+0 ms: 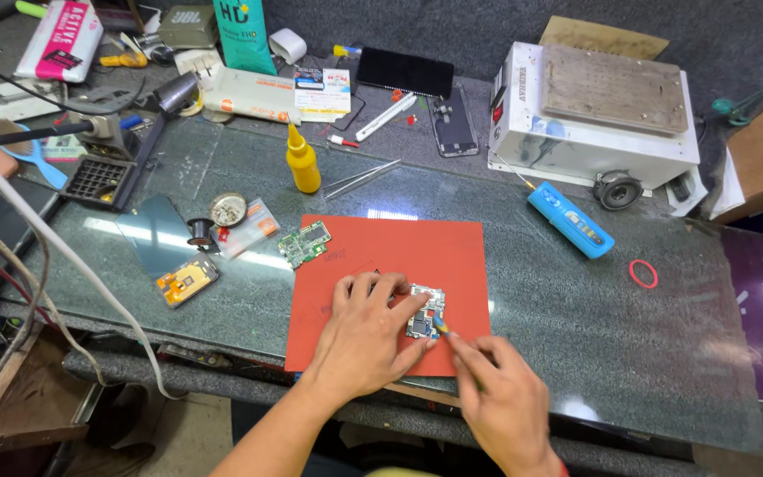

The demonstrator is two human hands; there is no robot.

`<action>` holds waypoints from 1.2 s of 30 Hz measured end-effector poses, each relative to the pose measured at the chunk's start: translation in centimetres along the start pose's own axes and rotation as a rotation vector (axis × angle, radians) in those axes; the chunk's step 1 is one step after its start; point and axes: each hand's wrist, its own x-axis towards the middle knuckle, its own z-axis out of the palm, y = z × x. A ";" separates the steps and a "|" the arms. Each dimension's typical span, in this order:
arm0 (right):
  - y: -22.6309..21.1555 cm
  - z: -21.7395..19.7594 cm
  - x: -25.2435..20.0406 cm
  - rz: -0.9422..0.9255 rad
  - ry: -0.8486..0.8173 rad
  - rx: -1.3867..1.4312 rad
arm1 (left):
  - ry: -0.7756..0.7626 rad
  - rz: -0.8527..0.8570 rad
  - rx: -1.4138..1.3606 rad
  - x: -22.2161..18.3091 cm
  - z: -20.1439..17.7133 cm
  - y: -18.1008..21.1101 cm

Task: The person uses a brush to clean a circuit board on a red mat, applying liquid from a yellow bottle and scrubbing the components.

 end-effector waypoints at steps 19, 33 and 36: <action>-2.7 -0.7 3.1 -0.033 -0.127 -0.005 | 0.156 -0.065 0.033 0.6 -0.1 0.2; -2.2 -0.2 3.2 -0.128 -0.051 -0.120 | 0.098 -0.073 -0.025 -0.3 0.7 -0.2; -1.7 -0.9 3.9 -0.142 -0.086 -0.117 | 0.103 -0.081 -0.080 0.7 0.0 -0.2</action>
